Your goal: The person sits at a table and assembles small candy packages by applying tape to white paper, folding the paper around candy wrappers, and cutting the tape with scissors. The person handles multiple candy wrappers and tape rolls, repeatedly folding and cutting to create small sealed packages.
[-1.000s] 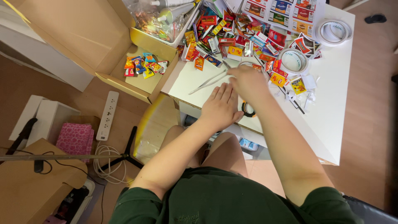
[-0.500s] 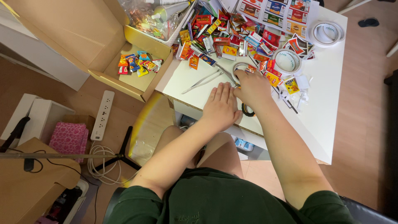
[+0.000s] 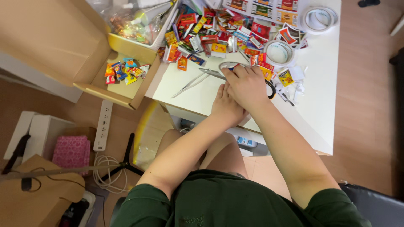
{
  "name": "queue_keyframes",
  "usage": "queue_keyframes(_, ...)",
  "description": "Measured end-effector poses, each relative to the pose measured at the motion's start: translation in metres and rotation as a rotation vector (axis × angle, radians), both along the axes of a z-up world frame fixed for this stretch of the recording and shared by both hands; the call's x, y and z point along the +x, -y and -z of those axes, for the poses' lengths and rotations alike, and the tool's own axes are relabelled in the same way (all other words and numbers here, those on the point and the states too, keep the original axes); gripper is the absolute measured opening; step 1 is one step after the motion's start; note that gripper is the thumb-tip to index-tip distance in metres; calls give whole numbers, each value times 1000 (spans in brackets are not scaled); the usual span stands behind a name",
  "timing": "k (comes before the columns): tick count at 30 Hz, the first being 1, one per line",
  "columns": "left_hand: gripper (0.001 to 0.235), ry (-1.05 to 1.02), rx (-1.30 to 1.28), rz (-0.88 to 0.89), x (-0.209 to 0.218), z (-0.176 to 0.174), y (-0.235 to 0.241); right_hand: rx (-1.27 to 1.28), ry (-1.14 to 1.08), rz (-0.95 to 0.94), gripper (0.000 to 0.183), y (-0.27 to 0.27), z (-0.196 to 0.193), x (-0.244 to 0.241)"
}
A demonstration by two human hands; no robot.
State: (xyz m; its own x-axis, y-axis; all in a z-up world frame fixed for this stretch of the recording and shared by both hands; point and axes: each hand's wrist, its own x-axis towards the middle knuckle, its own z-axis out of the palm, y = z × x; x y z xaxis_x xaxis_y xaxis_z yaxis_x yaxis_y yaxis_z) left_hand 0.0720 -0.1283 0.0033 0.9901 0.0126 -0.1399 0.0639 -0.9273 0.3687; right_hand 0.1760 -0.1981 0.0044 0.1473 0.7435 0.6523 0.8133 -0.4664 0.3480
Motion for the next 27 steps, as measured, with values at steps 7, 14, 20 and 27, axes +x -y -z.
queue_keyframes(7,88,21,8,40,10,1,4,89,8,63,38,18,-2,6)
queue_keyframes(14,96,87,12,-100,1,-16,0,107,17,112,46,34,-3,19)
queue_keyframes(20,93,-65,21,-62,20,-12,14,101,18,93,41,39,-8,17)
queue_keyframes(27,77,38,-60,57,47,16,25,109,25,77,39,45,-8,21)
